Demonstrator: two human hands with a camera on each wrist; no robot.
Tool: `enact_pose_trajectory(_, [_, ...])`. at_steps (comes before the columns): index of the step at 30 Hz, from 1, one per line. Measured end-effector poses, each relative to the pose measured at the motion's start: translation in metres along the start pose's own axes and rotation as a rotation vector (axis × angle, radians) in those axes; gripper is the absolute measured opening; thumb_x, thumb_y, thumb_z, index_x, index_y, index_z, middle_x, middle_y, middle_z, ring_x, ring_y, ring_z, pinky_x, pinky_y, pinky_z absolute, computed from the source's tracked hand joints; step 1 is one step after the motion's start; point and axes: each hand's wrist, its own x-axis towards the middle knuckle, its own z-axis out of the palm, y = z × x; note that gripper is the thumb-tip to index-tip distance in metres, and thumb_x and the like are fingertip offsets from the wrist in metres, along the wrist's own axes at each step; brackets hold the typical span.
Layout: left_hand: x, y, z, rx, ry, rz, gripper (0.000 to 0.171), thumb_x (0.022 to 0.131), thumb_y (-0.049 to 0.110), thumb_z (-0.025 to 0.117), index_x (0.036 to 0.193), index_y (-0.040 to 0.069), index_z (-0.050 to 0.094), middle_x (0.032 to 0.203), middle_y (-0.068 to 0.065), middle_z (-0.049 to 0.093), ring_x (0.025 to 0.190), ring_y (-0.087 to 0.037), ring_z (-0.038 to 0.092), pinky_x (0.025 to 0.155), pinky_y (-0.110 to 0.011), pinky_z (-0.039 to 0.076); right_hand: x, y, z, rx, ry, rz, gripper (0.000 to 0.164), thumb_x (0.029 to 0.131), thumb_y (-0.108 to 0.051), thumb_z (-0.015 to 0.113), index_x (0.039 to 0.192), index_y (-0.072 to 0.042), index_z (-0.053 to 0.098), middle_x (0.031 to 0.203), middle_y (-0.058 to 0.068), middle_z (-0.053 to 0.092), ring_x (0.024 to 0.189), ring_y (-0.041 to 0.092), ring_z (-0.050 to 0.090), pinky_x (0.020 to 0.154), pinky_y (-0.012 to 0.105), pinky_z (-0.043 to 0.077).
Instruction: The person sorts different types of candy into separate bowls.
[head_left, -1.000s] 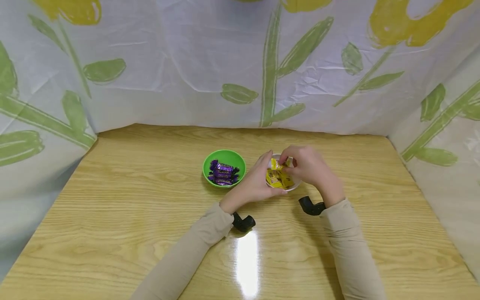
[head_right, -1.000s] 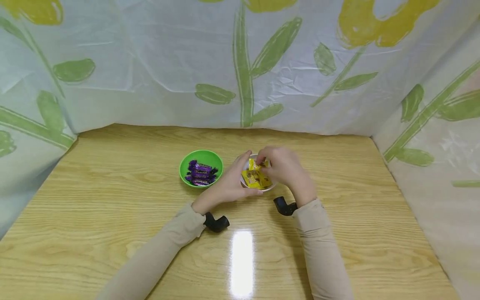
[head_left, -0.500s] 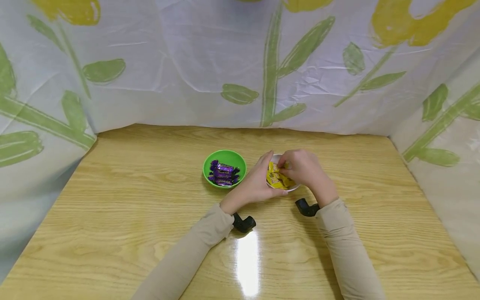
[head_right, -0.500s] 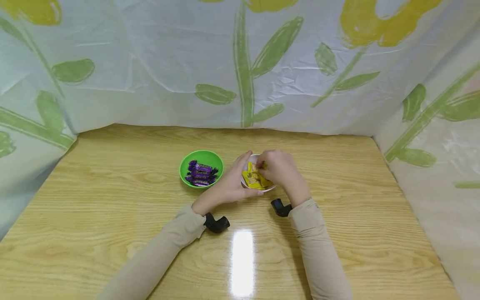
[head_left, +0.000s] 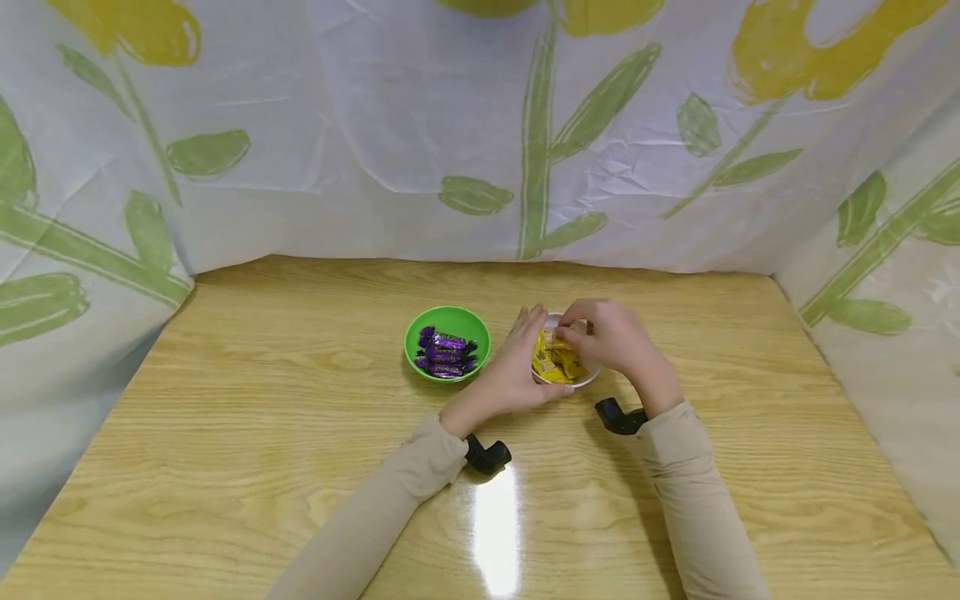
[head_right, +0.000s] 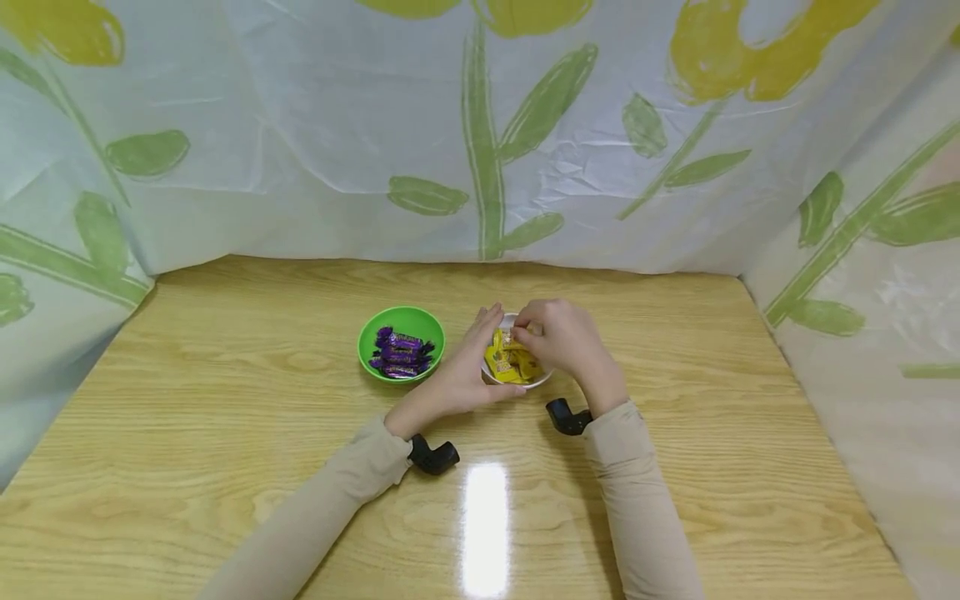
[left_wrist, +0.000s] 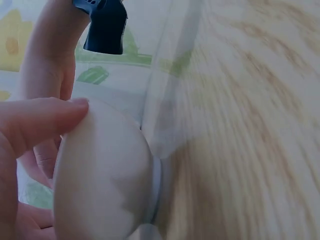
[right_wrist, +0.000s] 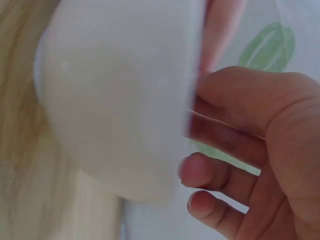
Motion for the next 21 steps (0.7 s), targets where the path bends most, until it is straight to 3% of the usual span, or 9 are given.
enact_pose_trajectory(4, [-0.002,0.003,0.0,0.037,-0.003,0.019,0.11,0.081,0.035,0.082,0.159,0.006,0.01,0.166,-0.012,0.007,0.149,-0.025,-0.017,0.117,-0.059,0.007,-0.003,-0.003,-0.005,0.044,0.053,-0.03,0.008,0.091,-0.011,0.071,0.093,-0.007,0.077,0.084,0.003,0.072,0.055,0.013,0.048,0.052,0.031,0.04])
enact_pose_trajectory(9, [-0.005,0.013,-0.007,0.032,-0.016,0.059,0.108,0.083,0.032,0.081,0.16,0.012,0.009,0.166,-0.005,0.004,0.148,-0.02,-0.021,0.117,-0.06,0.004,-0.005,-0.009,-0.013,0.1,0.137,-0.084,0.006,0.091,-0.01,0.072,0.092,-0.006,0.077,0.083,0.002,0.072,0.055,0.012,0.047,0.052,0.028,0.04])
enact_pose_trajectory(15, [-0.017,0.027,-0.03,-0.035,0.041,0.146,0.082,0.095,0.03,0.068,0.158,0.006,0.021,0.164,-0.006,0.015,0.151,-0.016,-0.006,0.12,-0.051,0.005,-0.016,-0.01,-0.022,0.216,0.293,-0.166,0.005,0.088,-0.001,0.072,0.088,-0.004,0.076,0.081,0.001,0.071,0.052,0.009,0.047,0.05,0.021,0.04])
enact_pose_trajectory(18, [-0.027,0.032,-0.051,0.005,0.087,0.237,0.067,0.101,0.03,0.058,0.155,0.002,0.029,0.163,-0.01,0.021,0.151,-0.018,0.003,0.121,-0.046,0.002,-0.023,-0.01,-0.028,0.275,0.375,-0.213,0.011,0.085,0.007,0.071,0.089,-0.002,0.075,0.082,0.004,0.071,0.055,0.009,0.05,0.053,0.016,0.041])
enact_pose_trajectory(21, [-0.041,0.035,-0.075,0.119,0.171,0.354,0.058,0.103,0.025,0.053,0.151,-0.001,0.035,0.16,-0.016,0.026,0.151,-0.025,0.008,0.121,-0.047,0.0,-0.033,-0.013,-0.038,0.278,0.473,-0.254,0.021,0.08,0.016,0.07,0.094,0.001,0.075,0.089,0.01,0.072,0.068,0.011,0.06,0.065,0.014,0.047])
